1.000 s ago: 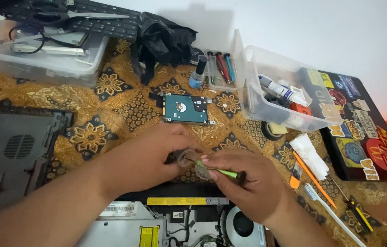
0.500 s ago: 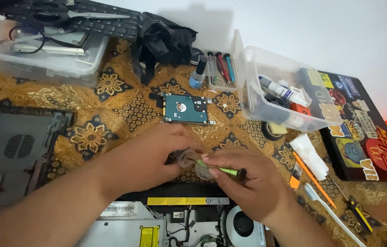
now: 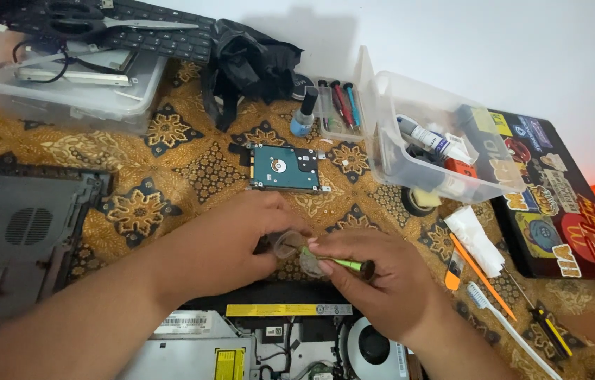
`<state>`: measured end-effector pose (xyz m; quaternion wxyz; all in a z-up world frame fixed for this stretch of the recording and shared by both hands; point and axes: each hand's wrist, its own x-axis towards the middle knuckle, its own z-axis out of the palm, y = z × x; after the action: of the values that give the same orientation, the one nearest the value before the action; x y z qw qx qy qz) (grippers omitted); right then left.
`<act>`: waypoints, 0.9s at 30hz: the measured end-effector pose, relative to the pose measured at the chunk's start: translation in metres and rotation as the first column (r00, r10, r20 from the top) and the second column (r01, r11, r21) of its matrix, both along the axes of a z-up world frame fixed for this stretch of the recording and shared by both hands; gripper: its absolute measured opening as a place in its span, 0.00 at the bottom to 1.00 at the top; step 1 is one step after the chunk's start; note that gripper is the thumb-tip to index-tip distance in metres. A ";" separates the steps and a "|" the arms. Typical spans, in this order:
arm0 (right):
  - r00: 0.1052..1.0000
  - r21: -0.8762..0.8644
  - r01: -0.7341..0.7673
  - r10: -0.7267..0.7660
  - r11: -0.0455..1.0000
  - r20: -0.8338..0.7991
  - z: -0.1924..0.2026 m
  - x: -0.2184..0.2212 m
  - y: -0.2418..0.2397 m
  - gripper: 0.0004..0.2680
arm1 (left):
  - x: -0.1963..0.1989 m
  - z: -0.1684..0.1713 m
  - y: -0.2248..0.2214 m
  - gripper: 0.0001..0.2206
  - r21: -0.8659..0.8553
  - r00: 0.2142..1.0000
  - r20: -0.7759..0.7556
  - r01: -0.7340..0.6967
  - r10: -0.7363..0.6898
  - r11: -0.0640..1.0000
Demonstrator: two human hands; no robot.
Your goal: Repairing a laptop by unscrewing components and repositioning the internal cooling fan and motherboard.
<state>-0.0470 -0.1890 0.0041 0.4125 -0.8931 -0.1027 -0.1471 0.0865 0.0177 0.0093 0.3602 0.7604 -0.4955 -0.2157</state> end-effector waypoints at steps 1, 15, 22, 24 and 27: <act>1.000 -0.001 0.000 0.000 1.000 0.000 -0.001 0.000 0.000 0.07 | 0.000 0.001 0.000 0.24 -0.001 1.000 0.000 0.000 0.000 1.000; 1.000 0.034 0.005 -0.005 0.999 -0.019 0.002 0.000 0.001 0.07 | 0.002 -0.004 0.001 0.23 -0.028 1.000 0.010 0.010 -0.010 1.000; 0.992 0.086 0.119 -0.114 0.989 -0.062 0.005 -0.006 -0.001 0.07 | -0.001 -0.002 0.000 0.25 -0.039 0.998 0.064 -0.011 0.014 0.999; 0.991 0.137 0.133 -0.126 0.982 -0.053 0.008 -0.005 -0.002 0.06 | -0.003 0.005 0.001 0.24 0.077 0.998 -0.010 -0.060 0.061 0.995; 0.992 0.358 0.121 -0.104 0.926 -0.066 0.005 -0.006 -0.006 0.05 | -0.003 -0.001 0.000 0.22 0.008 0.985 0.136 -0.108 0.106 0.994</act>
<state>-0.0525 -0.1946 0.0092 0.5626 -0.8097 -0.0130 -0.1663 0.0831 0.0176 0.0080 0.3312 0.8015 -0.4755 -0.1477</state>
